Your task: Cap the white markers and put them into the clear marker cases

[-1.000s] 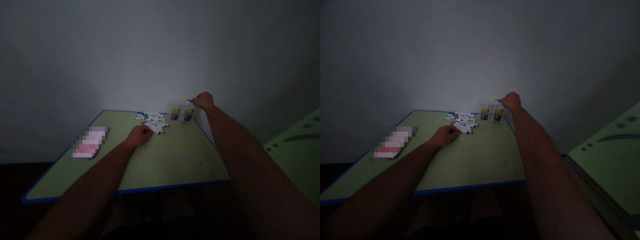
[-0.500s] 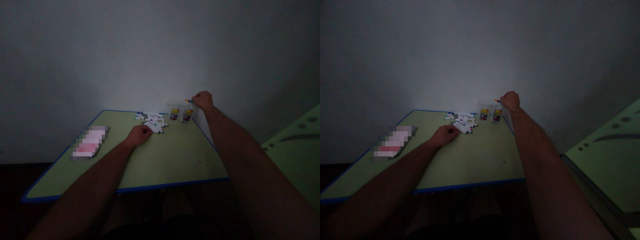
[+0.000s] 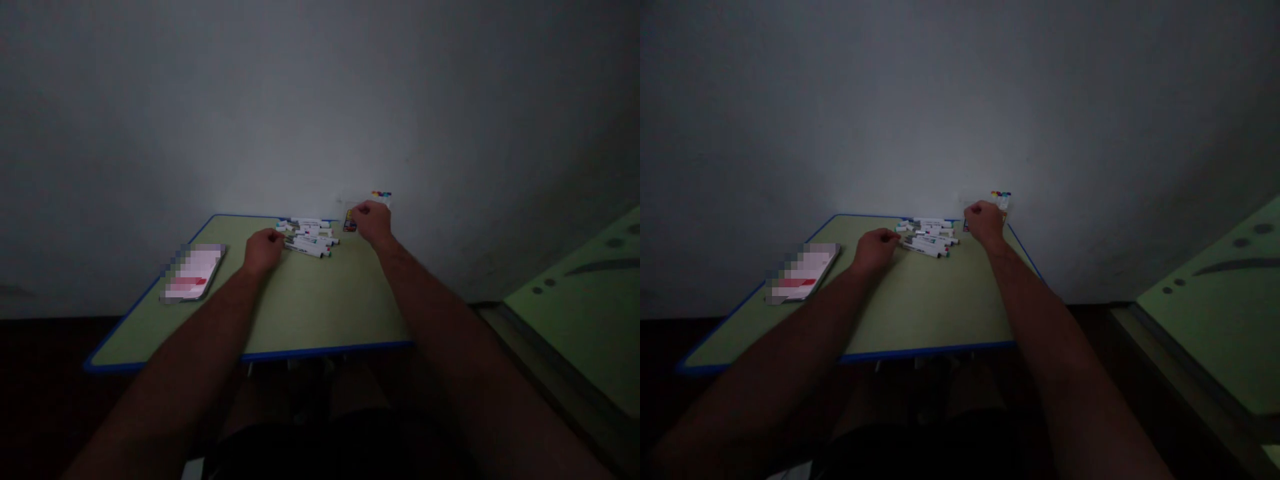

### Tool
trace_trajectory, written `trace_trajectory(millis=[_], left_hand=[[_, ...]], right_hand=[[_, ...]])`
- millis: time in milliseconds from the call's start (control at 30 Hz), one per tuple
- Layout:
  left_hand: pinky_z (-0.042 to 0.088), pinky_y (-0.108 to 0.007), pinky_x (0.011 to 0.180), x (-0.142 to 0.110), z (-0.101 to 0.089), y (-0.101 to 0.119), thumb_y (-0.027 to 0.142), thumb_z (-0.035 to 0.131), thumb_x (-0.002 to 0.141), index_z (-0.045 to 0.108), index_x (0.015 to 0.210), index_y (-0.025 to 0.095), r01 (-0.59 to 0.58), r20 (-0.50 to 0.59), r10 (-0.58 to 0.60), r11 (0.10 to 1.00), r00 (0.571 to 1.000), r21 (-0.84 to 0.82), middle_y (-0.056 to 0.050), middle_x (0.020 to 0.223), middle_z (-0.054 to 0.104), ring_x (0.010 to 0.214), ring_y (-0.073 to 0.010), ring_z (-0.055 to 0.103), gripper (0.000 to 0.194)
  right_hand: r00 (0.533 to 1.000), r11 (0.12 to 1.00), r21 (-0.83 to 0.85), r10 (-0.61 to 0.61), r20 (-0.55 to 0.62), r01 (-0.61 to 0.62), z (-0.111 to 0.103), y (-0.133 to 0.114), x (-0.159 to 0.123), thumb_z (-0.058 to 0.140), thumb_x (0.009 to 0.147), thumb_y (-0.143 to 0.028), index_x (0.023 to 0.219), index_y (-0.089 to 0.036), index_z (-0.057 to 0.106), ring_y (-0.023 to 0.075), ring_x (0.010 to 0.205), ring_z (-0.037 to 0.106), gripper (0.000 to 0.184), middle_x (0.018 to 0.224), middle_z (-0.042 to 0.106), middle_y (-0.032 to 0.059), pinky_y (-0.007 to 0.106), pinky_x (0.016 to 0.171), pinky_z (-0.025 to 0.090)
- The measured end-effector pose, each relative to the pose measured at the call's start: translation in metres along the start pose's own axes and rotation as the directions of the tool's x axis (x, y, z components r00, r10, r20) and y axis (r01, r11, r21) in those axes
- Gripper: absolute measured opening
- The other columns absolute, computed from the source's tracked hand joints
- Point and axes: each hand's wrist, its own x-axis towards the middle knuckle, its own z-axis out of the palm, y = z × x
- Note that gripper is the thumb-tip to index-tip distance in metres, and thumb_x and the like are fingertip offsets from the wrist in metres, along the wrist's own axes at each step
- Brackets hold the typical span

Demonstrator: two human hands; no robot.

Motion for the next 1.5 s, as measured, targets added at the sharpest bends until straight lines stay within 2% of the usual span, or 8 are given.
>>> trace_trajectory(millis=[133, 233, 333, 433, 633, 833, 1167, 1500], left_hand=[[0.049, -0.028, 0.081, 0.008, -0.007, -0.009, 0.018, 0.061, 0.079, 0.078, 0.099, 0.017, 0.154, -0.081, -0.161, 0.985, 0.984, -0.081, -0.007, 0.098, 0.077, 0.086, -0.0194, 0.068, 0.027], [0.049, -0.029, 0.081, 0.011, -0.008, -0.014, 0.016, 0.061, 0.077, 0.078, 0.097, 0.018, 0.188, -0.113, -0.199, 0.977, 0.974, -0.095, -0.007, 0.097, 0.078, 0.087, -0.02, 0.069, 0.026], [0.049, -0.03, 0.084, 0.012, -0.007, -0.016, 0.015, 0.062, 0.077, 0.077, 0.095, 0.019, 0.192, -0.132, -0.201, 0.978, 0.971, -0.076, -0.007, 0.099, 0.077, 0.091, -0.021, 0.069, 0.024], [0.05, -0.03, 0.084, 0.013, -0.006, -0.019, 0.014, 0.061, 0.077, 0.077, 0.094, 0.019, 0.19, -0.137, -0.197, 0.98, 0.971, -0.059, -0.007, 0.099, 0.077, 0.091, -0.0216, 0.069, 0.024], [0.05, -0.03, 0.084, 0.01, -0.006, -0.018, 0.013, 0.059, 0.078, 0.077, 0.094, 0.019, 0.168, -0.127, -0.168, 0.986, 0.977, -0.017, -0.007, 0.1, 0.077, 0.092, -0.0216, 0.069, 0.025], [0.05, -0.03, 0.084, 0.007, -0.007, -0.016, 0.012, 0.06, 0.078, 0.077, 0.095, 0.018, 0.158, -0.117, -0.156, 0.987, 0.981, 0.007, -0.008, 0.1, 0.078, 0.094, -0.0219, 0.07, 0.024], [0.049, -0.029, 0.085, 0.007, -0.007, -0.015, 0.013, 0.059, 0.077, 0.077, 0.095, 0.018, 0.155, -0.099, -0.153, 0.988, 0.983, 0.012, -0.007, 0.101, 0.078, 0.093, -0.0207, 0.069, 0.026], [0.05, -0.031, 0.083, 0.007, -0.006, -0.015, 0.015, 0.059, 0.078, 0.078, 0.096, 0.018, 0.145, -0.106, -0.143, 0.989, 0.984, 0.005, -0.008, 0.1, 0.078, 0.092, -0.0219, 0.069, 0.026]], right_hand=[[0.995, 0.996, 0.085, 0.023, 0.096, -0.032, 0.019, -0.006, -0.032, 0.062, 0.084, -0.022, 0.074, -0.015, 0.071, 0.0159, 0.068, 0.064, 0.016, 0.072, 0.071, 0.0035, 0.027, 0.067, 0.044], [0.992, 0.999, 0.05, 0.001, 0.126, -0.007, 0.025, -0.004, -0.048, 0.065, 0.086, -0.03, 0.069, -0.016, 0.069, 0.0151, 0.065, 0.06, 0.022, 0.07, 0.069, 0.0026, 0.027, 0.066, 0.041], [0.985, 0.997, -0.002, -0.074, 0.157, 0.075, 0.025, 0.003, -0.055, 0.064, 0.087, -0.033, 0.069, -0.017, 0.068, 0.0149, 0.064, 0.057, 0.025, 0.069, 0.068, 0.0024, 0.028, 0.066, 0.039], [0.976, 0.992, -0.014, -0.118, 0.182, 0.122, 0.025, 0.012, -0.055, 0.063, 0.086, -0.025, 0.077, -0.016, 0.072, 0.0155, 0.068, 0.06, 0.016, 0.075, 0.071, 0.0035, 0.028, 0.068, 0.04], [0.954, 0.987, -0.007, -0.156, 0.254, 0.163, 0.031, 0.016, -0.056, 0.062, 0.084, -0.018, 0.088, -0.017, 0.076, 0.0175, 0.077, 0.066, 0.014, 0.087, 0.075, 0.0055, 0.029, 0.074, 0.046], [0.932, 0.983, -0.008, -0.174, 0.319, 0.186, 0.037, 0.016, -0.061, 0.067, 0.083, -0.018, 0.092, -0.018, 0.077, 0.0179, 0.081, 0.068, 0.014, 0.091, 0.077, 0.0057, 0.03, 0.077, 0.048], [0.956, 0.987, -0.105, -0.085, 0.28, 0.118, 0.034, 0.02, -0.056, 0.059, 0.088, -0.018, 0.097, -0.019, 0.078, 0.0201, 0.087, 0.069, 0.021, 0.095, 0.077, 0.0071, 0.032, 0.083, 0.05], [0.955, 0.99, -0.102, -0.066, 0.291, 0.1, 0.034, 0.02, -0.057, 0.058, 0.088, -0.018, 0.097, -0.019, 0.078, 0.0207, 0.088, 0.068, 0.022, 0.098, 0.077, 0.0074, 0.033, 0.083, 0.05]])
